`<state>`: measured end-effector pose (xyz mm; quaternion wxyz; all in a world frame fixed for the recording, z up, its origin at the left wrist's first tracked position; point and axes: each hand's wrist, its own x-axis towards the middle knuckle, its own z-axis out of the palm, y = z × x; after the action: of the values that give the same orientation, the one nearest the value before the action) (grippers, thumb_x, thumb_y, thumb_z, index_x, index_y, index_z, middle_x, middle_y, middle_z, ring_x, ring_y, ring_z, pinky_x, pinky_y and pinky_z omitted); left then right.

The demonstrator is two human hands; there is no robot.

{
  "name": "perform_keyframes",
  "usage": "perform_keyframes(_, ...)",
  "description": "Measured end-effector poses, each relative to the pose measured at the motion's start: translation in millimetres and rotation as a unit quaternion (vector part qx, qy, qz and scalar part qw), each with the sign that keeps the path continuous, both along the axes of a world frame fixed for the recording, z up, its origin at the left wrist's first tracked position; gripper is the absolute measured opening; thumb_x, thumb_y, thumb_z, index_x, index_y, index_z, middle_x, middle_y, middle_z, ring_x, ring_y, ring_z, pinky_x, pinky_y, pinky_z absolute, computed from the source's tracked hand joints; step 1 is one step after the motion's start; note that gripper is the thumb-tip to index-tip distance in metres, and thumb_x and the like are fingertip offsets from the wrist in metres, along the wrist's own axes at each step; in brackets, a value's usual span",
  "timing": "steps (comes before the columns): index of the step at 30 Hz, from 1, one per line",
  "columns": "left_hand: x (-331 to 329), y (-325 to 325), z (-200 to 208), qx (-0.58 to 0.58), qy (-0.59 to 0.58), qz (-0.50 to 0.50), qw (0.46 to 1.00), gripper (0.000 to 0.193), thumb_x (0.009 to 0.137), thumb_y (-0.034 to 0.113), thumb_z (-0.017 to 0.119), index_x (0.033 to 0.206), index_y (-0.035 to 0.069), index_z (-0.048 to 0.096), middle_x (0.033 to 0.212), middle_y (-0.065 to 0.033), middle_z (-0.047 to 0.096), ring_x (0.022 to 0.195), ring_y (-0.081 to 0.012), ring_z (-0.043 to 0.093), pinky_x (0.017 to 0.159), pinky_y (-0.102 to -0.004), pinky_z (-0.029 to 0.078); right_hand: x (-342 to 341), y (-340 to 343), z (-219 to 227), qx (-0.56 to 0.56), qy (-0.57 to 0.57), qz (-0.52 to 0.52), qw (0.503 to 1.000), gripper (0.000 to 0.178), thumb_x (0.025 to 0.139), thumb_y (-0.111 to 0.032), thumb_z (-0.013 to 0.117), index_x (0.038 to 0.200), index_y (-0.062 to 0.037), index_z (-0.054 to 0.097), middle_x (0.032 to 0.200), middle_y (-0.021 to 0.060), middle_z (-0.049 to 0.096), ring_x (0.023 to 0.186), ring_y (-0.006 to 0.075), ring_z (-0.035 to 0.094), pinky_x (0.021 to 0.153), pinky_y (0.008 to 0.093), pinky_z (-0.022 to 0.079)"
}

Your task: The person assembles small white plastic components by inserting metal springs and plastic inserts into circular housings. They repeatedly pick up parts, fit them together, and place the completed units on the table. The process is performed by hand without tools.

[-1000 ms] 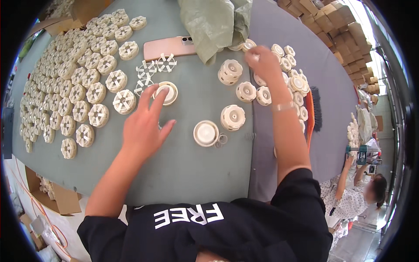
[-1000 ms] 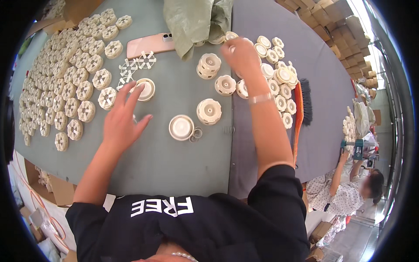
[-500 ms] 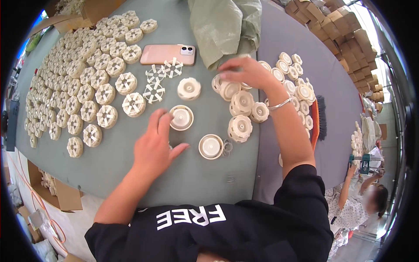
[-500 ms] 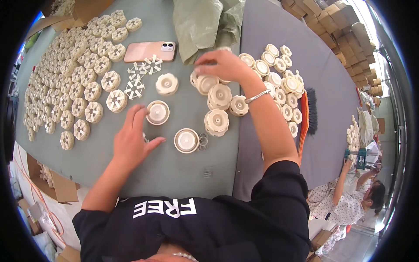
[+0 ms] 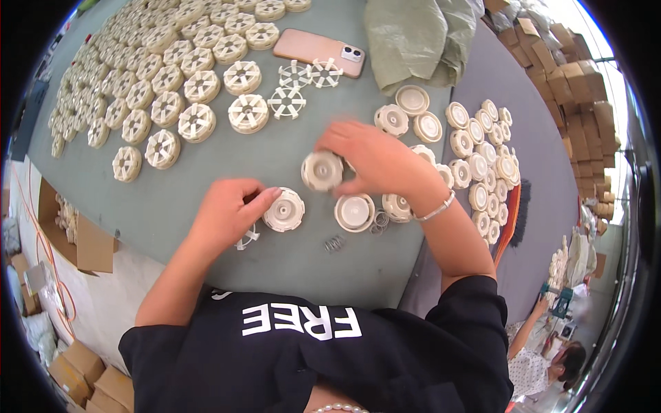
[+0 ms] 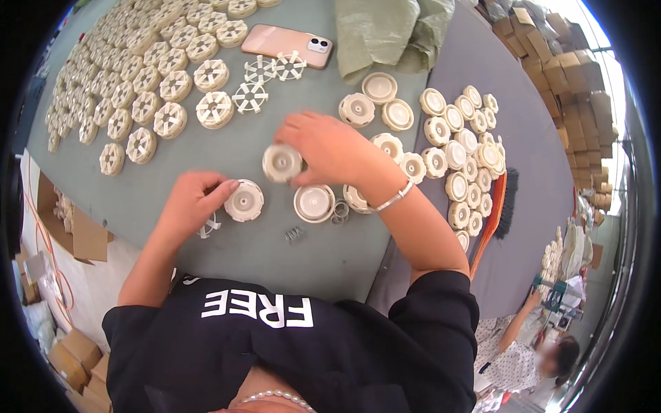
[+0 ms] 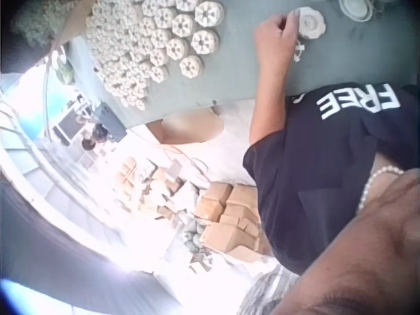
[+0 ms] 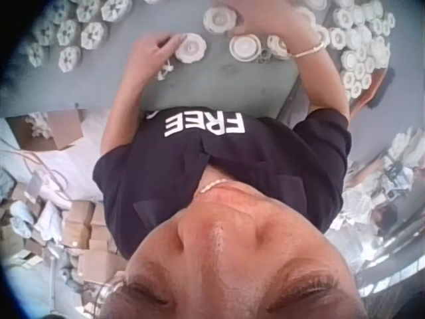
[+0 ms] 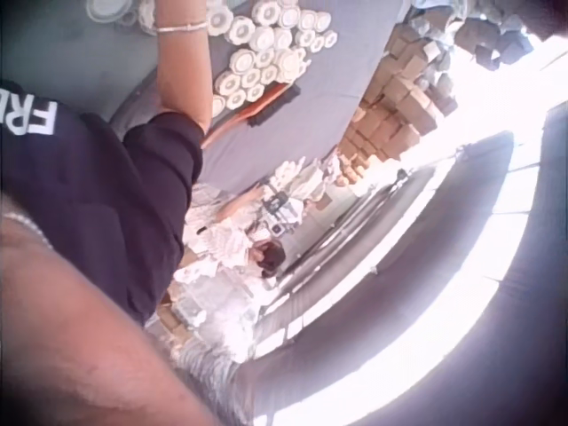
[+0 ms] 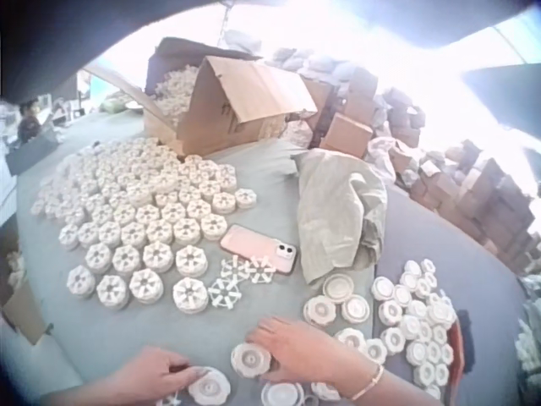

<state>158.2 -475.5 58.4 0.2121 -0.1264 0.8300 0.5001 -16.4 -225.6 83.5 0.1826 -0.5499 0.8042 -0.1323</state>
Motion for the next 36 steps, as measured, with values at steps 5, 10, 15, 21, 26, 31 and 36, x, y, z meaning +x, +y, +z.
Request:
perform_keyframes(5, -13.1, -6.2, -3.2, -0.216, 0.290, 0.026, 0.932, 0.032, 0.091, 0.027, 0.081, 0.115, 0.007, 0.075, 0.104, -0.0084, 0.074, 0.093, -0.0293, 0.071, 0.080, -0.0410, 0.055, -27.5, -29.5, -0.3, -0.054, 0.050, -0.089, 0.993, 0.045, 0.086, -0.025, 0.083, 0.127, -0.0104, 0.069, 0.127, 0.0114, 0.067, 0.122, 0.0344, 0.065, 0.104, 0.0462, 0.053)
perform_keyframes(10, -101.0, 15.2, -12.7, -0.332, 0.310, -0.016, 0.891, 0.046, 0.091, 0.026, 0.081, 0.132, 0.013, 0.065, 0.134, -0.0081, 0.065, 0.106, -0.0317, 0.072, 0.087, -0.0456, 0.059, -83.3, -51.4, -44.3, -0.090, 0.233, -0.145, 0.957, 0.037, 0.089, -0.022, 0.079, 0.124, -0.0135, 0.070, 0.121, 0.0088, 0.068, 0.109, 0.0345, 0.070, 0.096, 0.0463, 0.059)
perform_keyframes(15, -84.4, 27.4, 4.4, -0.323, 0.175, -0.102, 0.924, 0.053, 0.088, 0.026, 0.083, 0.134, 0.013, 0.061, 0.140, -0.0088, 0.061, 0.111, -0.0338, 0.071, 0.089, -0.0464, 0.059, -33.1, -22.9, -20.6, -0.017, 0.058, -0.139, 0.988, 0.026, 0.088, -0.017, 0.080, 0.110, -0.0066, 0.070, 0.113, 0.0128, 0.070, 0.106, 0.0332, 0.070, 0.089, 0.0449, 0.057)
perform_keyframes(21, -9.8, 1.8, -7.6, -0.206, 0.299, 0.000, 0.932, 0.055, 0.079, 0.023, 0.088, 0.129, 0.010, 0.066, 0.131, -0.0103, 0.066, 0.115, -0.0353, 0.067, 0.096, -0.0431, 0.055, 1.6, 21.8, -3.0, -0.096, 0.004, -0.146, 0.985, 0.015, 0.086, -0.013, 0.080, 0.097, -0.0064, 0.072, 0.106, 0.0101, 0.070, 0.097, 0.0314, 0.069, 0.082, 0.0426, 0.056)
perform_keyframes(26, 33.5, -0.4, -7.3, -0.233, 0.275, 0.039, 0.932, 0.054, 0.082, 0.027, 0.088, 0.130, 0.013, 0.067, 0.128, -0.0077, 0.065, 0.111, -0.0329, 0.067, 0.089, -0.0429, 0.057, 59.2, 48.2, 25.7, -0.136, -0.046, -0.111, 0.983, 0.017, 0.083, -0.013, 0.082, 0.096, -0.0086, 0.072, 0.105, 0.0069, 0.069, 0.099, 0.0302, 0.067, 0.087, 0.0414, 0.055)
perform_keyframes(31, 34.6, 5.8, -13.4, -0.237, 0.280, 0.048, 0.929, 0.056, 0.082, 0.028, 0.088, 0.133, 0.012, 0.069, 0.127, -0.0096, 0.065, 0.112, -0.0328, 0.067, 0.089, -0.0414, 0.056, 118.0, 38.2, -12.6, -0.148, 0.076, -0.011, 0.986, 0.025, 0.082, -0.014, 0.084, 0.103, -0.0098, 0.073, 0.108, 0.0040, 0.070, 0.105, 0.0280, 0.067, 0.093, 0.0434, 0.054)
perform_keyframes(36, 31.4, 8.4, 0.4, -0.246, 0.423, 0.021, 0.872, 0.054, 0.081, 0.021, 0.090, 0.131, 0.009, 0.073, 0.127, -0.0097, 0.065, 0.111, -0.0287, 0.068, 0.089, -0.0394, 0.057, 122.3, 44.8, -0.2, -0.247, -0.183, -0.140, 0.941, 0.030, 0.085, -0.005, 0.084, 0.112, -0.0072, 0.072, 0.109, 0.0056, 0.071, 0.099, 0.0210, 0.071, 0.088, 0.0362, 0.058)
